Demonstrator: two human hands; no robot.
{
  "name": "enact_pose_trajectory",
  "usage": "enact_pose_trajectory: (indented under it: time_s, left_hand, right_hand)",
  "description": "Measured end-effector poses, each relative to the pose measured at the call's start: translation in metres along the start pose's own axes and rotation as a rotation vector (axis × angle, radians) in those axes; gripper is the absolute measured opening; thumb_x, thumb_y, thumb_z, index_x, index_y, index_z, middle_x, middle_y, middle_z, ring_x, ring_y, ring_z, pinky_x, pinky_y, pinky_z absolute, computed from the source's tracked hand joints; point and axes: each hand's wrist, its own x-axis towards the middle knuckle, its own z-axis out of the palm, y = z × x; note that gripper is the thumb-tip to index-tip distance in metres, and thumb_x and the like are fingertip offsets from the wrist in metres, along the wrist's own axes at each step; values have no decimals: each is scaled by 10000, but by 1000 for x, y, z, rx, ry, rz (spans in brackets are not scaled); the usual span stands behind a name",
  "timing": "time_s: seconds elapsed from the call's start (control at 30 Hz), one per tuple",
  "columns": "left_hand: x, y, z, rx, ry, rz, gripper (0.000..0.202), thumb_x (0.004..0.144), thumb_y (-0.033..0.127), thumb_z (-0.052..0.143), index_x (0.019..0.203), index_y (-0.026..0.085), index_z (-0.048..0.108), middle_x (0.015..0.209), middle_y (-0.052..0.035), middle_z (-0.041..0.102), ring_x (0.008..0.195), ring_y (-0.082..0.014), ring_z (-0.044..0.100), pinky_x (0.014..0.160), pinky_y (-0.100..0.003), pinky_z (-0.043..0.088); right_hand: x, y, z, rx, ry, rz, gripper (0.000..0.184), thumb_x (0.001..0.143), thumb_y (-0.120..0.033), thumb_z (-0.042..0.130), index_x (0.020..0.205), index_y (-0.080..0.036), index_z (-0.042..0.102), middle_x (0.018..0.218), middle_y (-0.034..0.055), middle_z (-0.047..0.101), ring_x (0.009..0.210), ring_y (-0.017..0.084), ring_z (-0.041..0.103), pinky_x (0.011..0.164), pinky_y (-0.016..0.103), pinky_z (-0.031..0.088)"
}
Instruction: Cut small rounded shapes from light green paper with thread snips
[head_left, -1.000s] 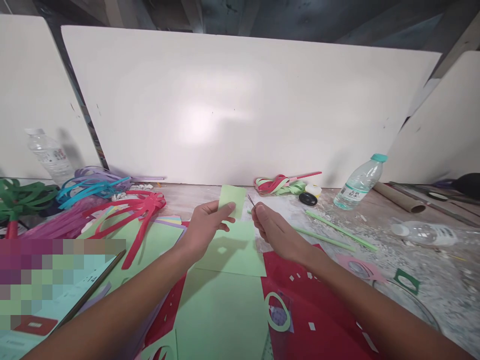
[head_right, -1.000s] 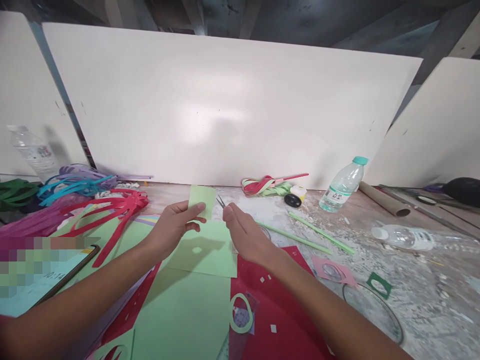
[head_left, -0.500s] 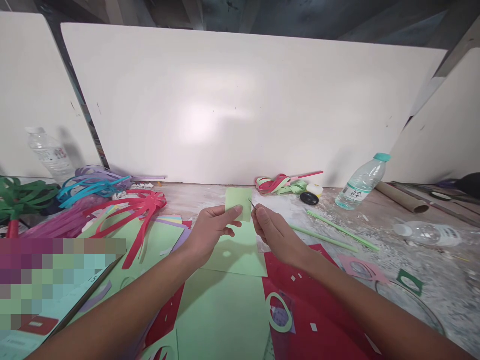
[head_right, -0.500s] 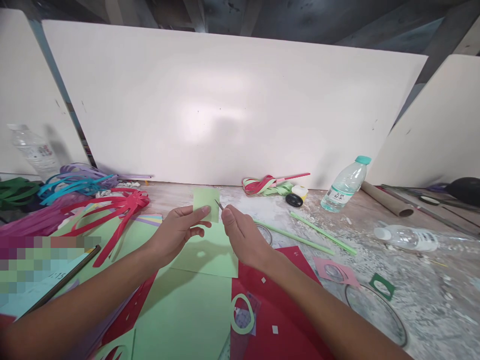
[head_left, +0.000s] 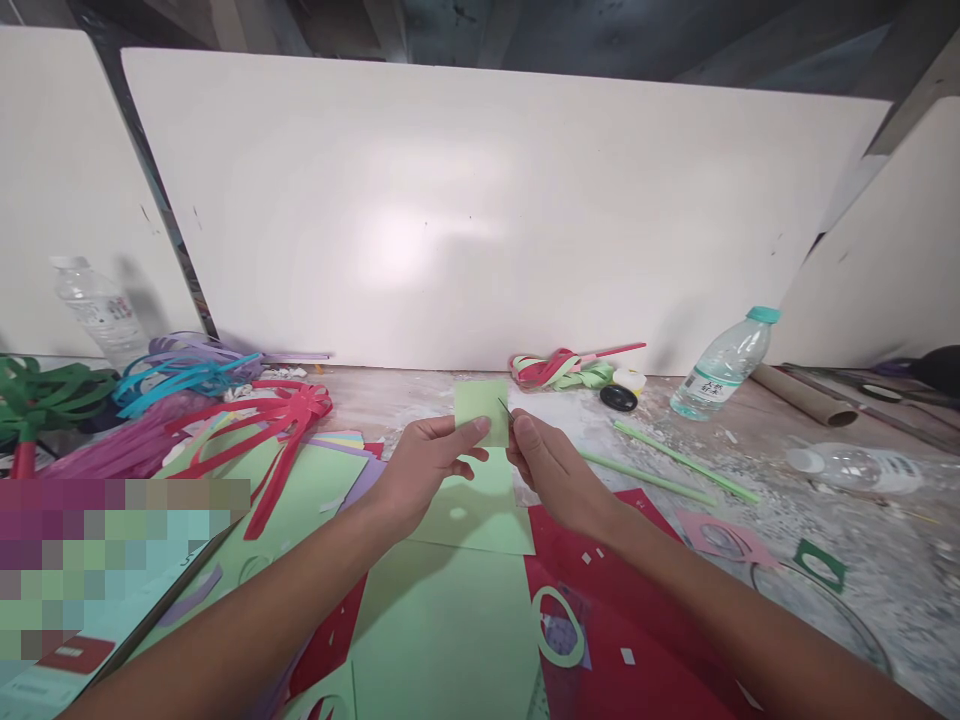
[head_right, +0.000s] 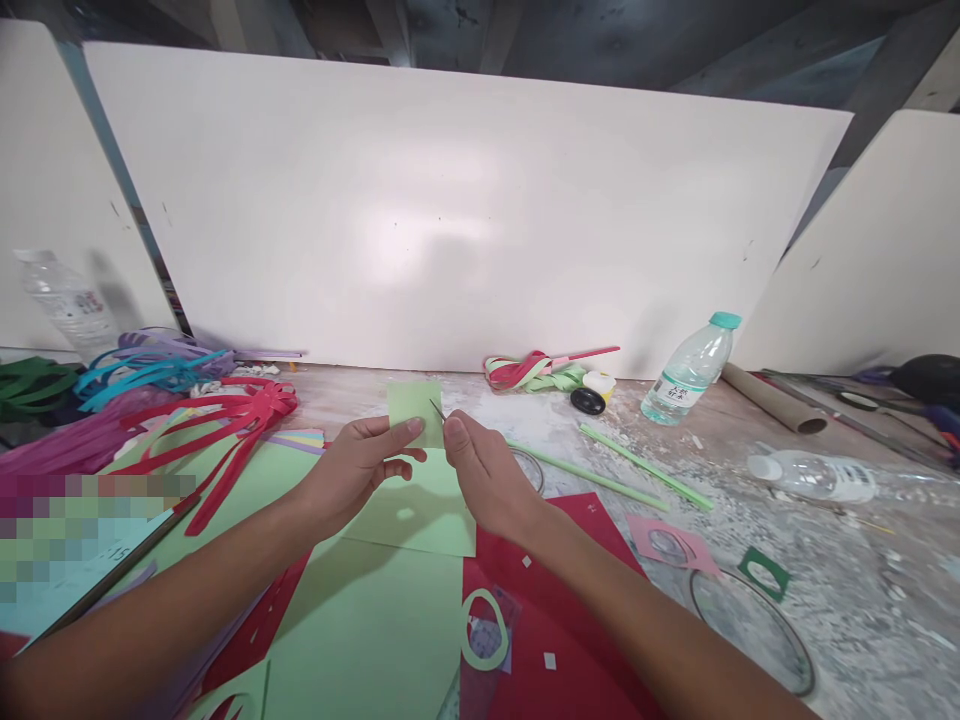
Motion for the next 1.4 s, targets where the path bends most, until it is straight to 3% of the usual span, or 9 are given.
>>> enact_pose_trajectory:
  time_s: [0.5,0.77,0.93,1.1,1.4]
  left_hand:
    - [1,-3,0,27,-36,9,279,760,389,676,928,171,724,962,-89,633,780,-155,534,621,-249,425]
    - [2,-4,-2,44,-12,33,248,745,396,686,855,176,713,855,-51,621,756,-157,568,617,-249,426]
    - [2,-2,-4,210,65,86,270,758,437,654,797,172,687,763,-31,615,712,-154,564,623,-260,427]
    - [-2,4,0,316,61,126,277,757,426,643,697,156,654,681,-17,598,662,-135,527,641,-259,435]
    - [-2,6,1,358,111,139,315,758,455,630,647,160,613,596,14,548,605,-118,512,566,-225,399]
  right_hand:
    - [0,3,2,17,16,-22,421,975,-501,169,688,-227,308,599,-37,317,505,129,269,450,260,253]
    - [1,6,3,3,40,-48,436,982,-484,186,668,-213,322,597,-41,333,533,121,301,494,255,260]
    - [1,8,4,25,25,-37,441,984,-486,184,667,-208,313,612,-42,299,544,116,269,499,253,247]
    - [0,9,6,101,19,8,435,978,-508,183,693,-210,323,615,-47,261,529,110,227,473,246,221]
    - [0,8,6,139,3,38,446,970,-526,188,672,-212,296,609,-49,238,523,111,207,461,243,209]
